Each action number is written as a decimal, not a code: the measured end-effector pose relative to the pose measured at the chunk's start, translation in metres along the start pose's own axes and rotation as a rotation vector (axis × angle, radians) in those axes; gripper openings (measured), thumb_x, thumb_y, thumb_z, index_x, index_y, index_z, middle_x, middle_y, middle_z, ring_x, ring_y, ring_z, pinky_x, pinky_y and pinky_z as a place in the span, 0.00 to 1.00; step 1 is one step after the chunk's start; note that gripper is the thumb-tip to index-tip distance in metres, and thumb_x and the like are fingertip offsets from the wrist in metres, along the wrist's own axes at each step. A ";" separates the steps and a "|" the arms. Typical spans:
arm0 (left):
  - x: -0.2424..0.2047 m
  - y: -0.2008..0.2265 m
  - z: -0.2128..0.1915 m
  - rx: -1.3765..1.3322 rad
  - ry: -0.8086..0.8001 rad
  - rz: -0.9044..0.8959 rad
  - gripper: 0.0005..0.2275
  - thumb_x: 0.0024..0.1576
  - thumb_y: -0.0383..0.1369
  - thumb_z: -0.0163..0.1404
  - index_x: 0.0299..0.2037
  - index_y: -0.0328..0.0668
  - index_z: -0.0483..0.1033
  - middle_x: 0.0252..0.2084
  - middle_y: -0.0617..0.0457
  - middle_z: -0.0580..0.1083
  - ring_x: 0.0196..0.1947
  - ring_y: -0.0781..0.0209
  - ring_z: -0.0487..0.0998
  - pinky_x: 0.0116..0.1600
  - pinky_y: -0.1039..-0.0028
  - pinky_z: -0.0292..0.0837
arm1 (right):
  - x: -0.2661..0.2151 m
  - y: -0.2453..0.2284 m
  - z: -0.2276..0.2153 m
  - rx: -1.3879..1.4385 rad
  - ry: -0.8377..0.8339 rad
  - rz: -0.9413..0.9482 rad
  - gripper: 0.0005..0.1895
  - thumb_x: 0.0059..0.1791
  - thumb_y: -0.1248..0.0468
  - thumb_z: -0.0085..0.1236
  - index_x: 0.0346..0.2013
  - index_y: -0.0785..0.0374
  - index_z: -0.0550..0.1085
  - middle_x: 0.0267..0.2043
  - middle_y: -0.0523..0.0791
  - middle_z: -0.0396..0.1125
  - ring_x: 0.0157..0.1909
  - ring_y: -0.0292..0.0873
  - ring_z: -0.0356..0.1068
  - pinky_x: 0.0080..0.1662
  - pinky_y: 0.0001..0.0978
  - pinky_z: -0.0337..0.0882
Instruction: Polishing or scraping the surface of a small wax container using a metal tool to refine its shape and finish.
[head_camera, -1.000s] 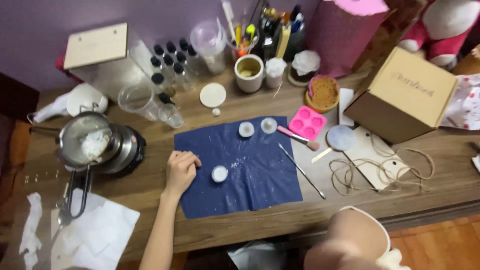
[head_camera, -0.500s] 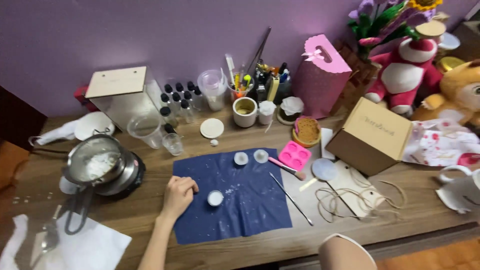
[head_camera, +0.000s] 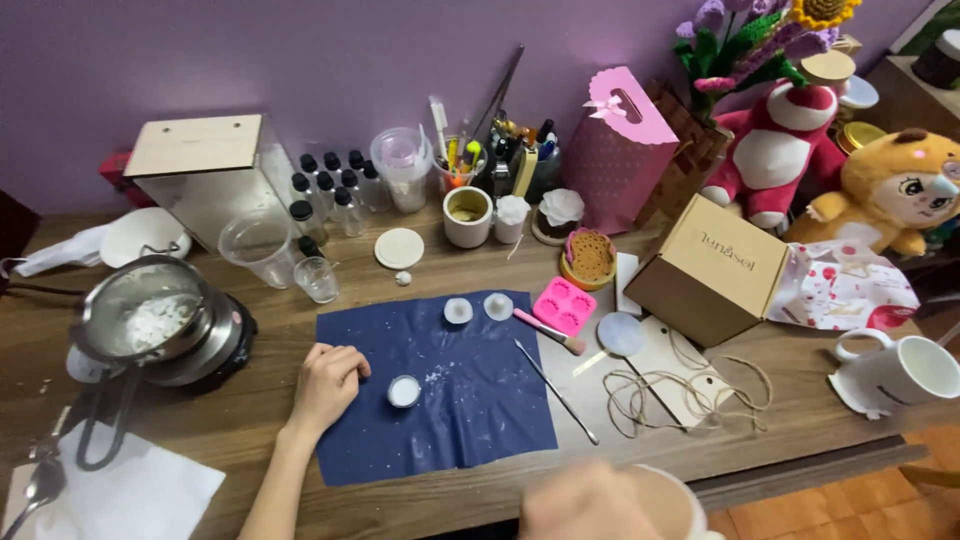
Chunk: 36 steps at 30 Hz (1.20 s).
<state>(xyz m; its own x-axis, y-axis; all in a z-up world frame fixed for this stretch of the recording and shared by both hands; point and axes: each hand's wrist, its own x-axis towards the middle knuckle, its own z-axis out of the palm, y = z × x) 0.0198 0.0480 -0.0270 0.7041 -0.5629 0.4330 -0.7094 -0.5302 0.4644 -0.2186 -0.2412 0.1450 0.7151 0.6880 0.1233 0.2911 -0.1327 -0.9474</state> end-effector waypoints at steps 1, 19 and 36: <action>0.001 -0.001 0.000 -0.007 -0.004 -0.001 0.12 0.45 0.18 0.41 0.17 0.47 0.70 0.20 0.64 0.73 0.21 0.67 0.70 0.42 0.74 0.59 | 0.026 -0.017 -0.009 0.003 0.002 0.007 0.18 0.54 0.73 0.35 0.18 0.62 0.53 0.23 0.39 0.46 0.21 0.31 0.50 0.26 0.21 0.54; 0.008 0.007 -0.005 -0.073 -0.049 -0.163 0.18 0.47 0.17 0.39 0.38 0.49 0.78 0.20 0.59 0.74 0.30 0.65 0.78 0.47 0.76 0.66 | 0.160 0.033 -0.090 -0.493 0.043 0.287 0.15 0.47 0.54 0.51 0.38 0.62 0.74 0.26 0.49 0.72 0.32 0.52 0.73 0.39 0.41 0.71; 0.006 0.000 0.004 -0.036 -0.056 -0.110 0.15 0.48 0.18 0.38 0.32 0.47 0.77 0.23 0.64 0.72 0.27 0.68 0.73 0.40 0.75 0.61 | 0.133 0.026 -0.092 -0.573 0.050 0.149 0.18 0.48 0.51 0.45 0.45 0.60 0.67 0.34 0.47 0.71 0.35 0.53 0.70 0.34 0.43 0.65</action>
<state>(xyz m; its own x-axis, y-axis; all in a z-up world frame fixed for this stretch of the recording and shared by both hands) 0.0238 0.0422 -0.0270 0.7742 -0.5375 0.3342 -0.6253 -0.5682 0.5349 -0.0578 -0.2186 0.1636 0.7995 0.6000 0.0284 0.4722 -0.5987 -0.6470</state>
